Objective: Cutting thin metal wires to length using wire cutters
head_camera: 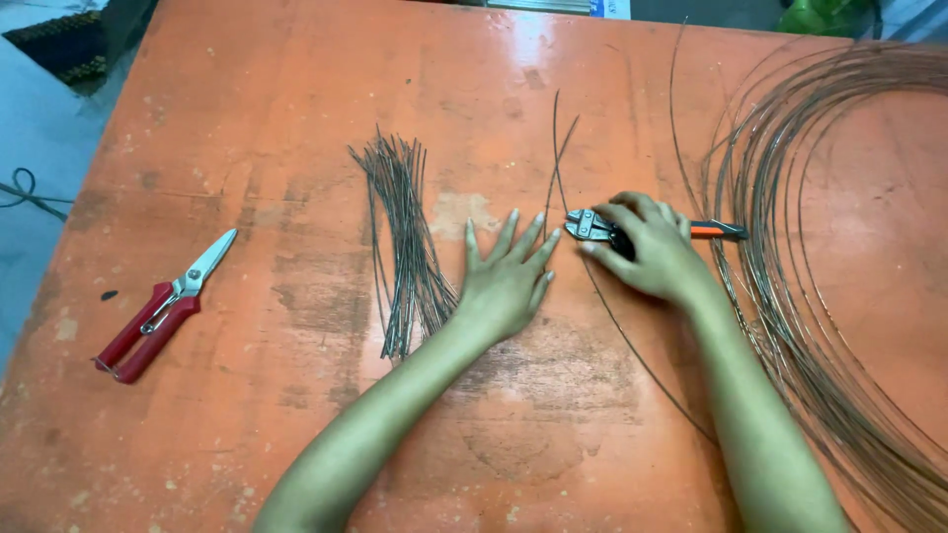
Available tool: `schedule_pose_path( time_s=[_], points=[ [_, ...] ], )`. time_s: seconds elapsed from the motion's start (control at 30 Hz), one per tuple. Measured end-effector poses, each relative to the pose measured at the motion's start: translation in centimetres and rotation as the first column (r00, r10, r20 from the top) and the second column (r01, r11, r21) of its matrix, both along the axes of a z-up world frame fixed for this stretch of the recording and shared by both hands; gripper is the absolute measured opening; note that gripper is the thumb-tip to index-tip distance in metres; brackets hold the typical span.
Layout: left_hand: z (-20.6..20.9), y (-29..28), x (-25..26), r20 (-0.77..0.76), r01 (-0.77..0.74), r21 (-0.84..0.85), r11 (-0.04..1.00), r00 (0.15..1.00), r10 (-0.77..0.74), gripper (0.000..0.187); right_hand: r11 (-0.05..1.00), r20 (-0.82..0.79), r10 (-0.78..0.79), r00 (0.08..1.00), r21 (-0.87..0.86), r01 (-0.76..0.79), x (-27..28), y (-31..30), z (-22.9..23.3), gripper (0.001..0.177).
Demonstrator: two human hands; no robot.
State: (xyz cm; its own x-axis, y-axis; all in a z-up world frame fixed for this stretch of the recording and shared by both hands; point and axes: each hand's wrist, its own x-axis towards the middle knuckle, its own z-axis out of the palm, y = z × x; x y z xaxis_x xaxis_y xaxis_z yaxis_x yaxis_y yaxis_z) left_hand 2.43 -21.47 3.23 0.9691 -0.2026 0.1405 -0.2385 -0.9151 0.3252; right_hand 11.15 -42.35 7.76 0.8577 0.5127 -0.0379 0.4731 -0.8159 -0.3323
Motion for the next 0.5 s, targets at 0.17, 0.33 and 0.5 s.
schedule_pose_path(
  time_s=[0.17,0.33,0.5],
  points=[
    [0.2,-0.8,-1.0,-0.002,-0.055,-0.055,0.997,0.998,0.055,0.05,0.997,0.109,0.009,0.994,-0.081,0.0,-1.1,-0.6,-1.8,0.077],
    [-0.7,-0.9,-0.5,-0.002,-0.109,-0.143,0.984,0.994,0.11,0.047,0.987,0.224,-0.128,0.966,-0.067,0.146,0.2,-0.9,-3.3,0.067],
    [-2.1,-0.2,1.6,0.088,-0.146,-0.152,0.977,0.983,0.161,0.043,0.959,0.374,-0.245,0.894,-0.042,0.281,1.9,-1.2,-5.7,0.05]
  ],
)
